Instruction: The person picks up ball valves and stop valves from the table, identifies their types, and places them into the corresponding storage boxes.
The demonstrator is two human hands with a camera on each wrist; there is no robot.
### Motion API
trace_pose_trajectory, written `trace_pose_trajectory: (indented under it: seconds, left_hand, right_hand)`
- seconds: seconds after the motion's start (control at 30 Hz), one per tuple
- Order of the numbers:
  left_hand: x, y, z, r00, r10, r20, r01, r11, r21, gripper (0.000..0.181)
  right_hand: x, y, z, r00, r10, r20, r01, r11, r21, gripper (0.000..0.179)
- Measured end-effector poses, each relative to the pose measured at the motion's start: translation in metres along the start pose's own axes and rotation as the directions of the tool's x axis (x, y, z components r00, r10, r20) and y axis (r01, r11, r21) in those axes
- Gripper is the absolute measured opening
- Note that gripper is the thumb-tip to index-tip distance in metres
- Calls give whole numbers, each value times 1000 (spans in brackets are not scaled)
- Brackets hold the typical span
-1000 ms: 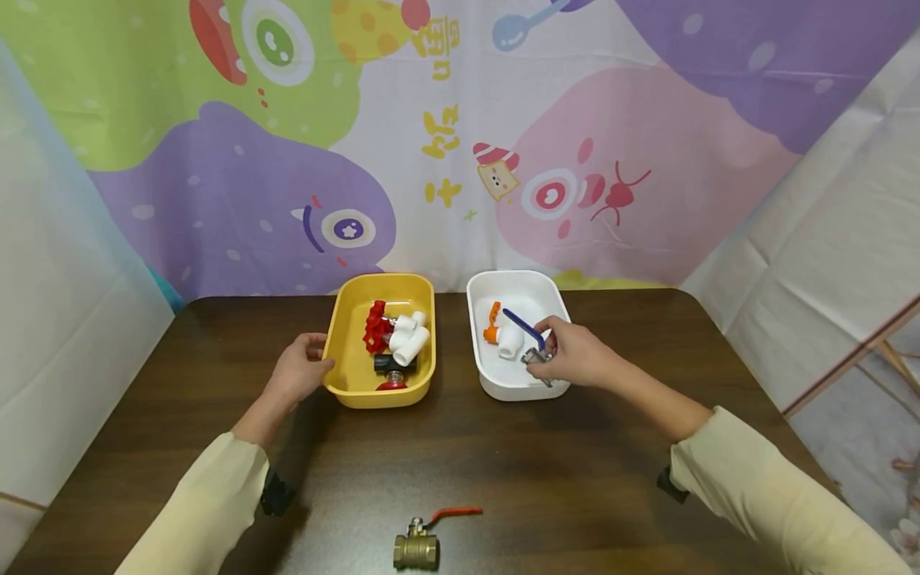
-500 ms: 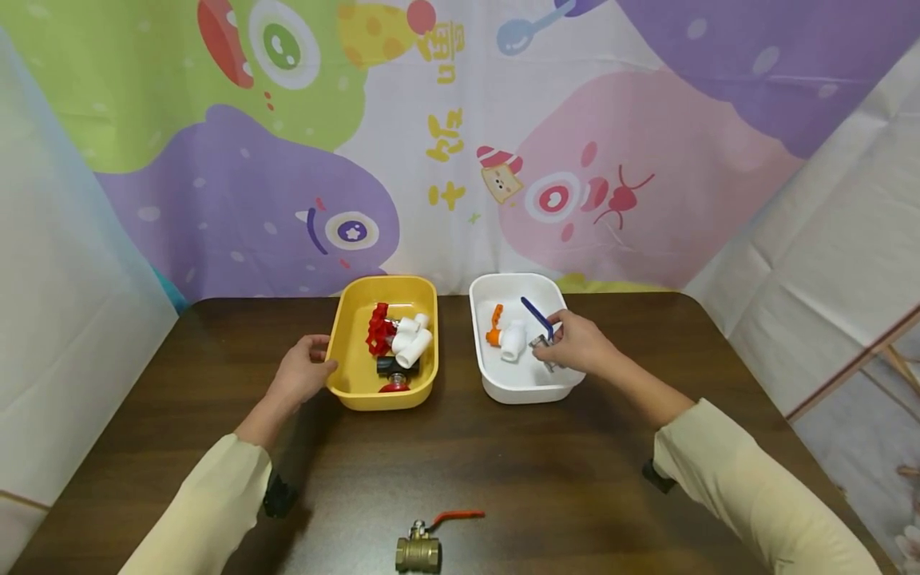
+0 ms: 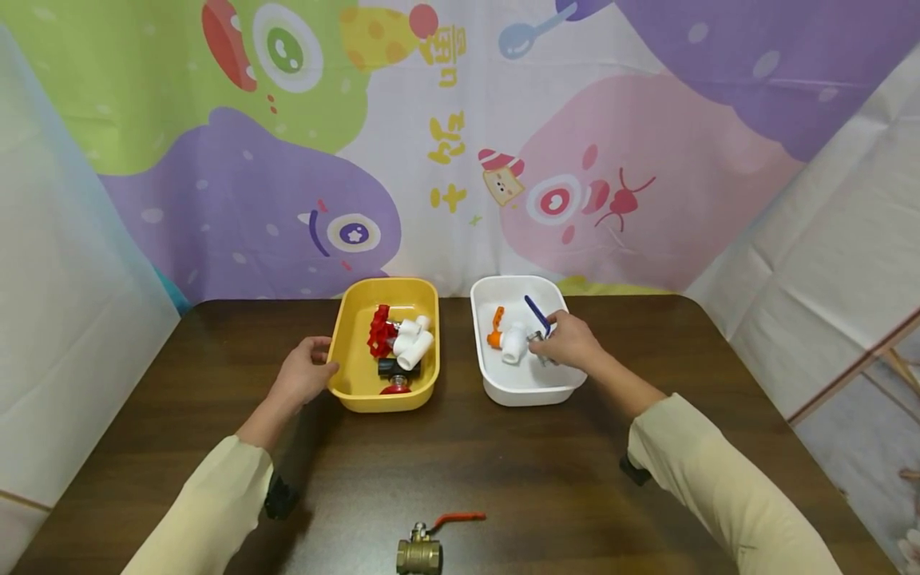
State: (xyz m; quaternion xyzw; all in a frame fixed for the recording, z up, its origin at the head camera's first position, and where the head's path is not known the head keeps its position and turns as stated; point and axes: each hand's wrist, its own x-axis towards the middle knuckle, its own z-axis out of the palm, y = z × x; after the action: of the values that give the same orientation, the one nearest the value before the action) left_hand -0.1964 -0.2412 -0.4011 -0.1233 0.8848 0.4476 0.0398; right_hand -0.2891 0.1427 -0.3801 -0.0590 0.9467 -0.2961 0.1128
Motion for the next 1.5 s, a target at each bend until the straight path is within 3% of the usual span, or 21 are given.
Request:
trace_pose_trajectory:
  seconds: [0.27,0.73,1.07,1.5]
  left_hand:
    - [1,-1,-1,1000,1,-7,-1,1000,4,48]
    - [2,-1,0,1000,-10,5,10,1000,-12,49]
    - [2,-2,-1,1000,-11,8,11,1000,-10,49]
    - [0,-1,-1,1000,3,18,-3,1000,-17,48]
  right_hand:
    - [7,-1,8,999,14,-31,-14,1000,15,51]
    - [15,3,19,998,65,-18,-64,998,21,43]
    - [21,6,24,994,110,-15,-110,994,5,27]
    - [25,6,25,992,123,-2,-123,992,32,34]
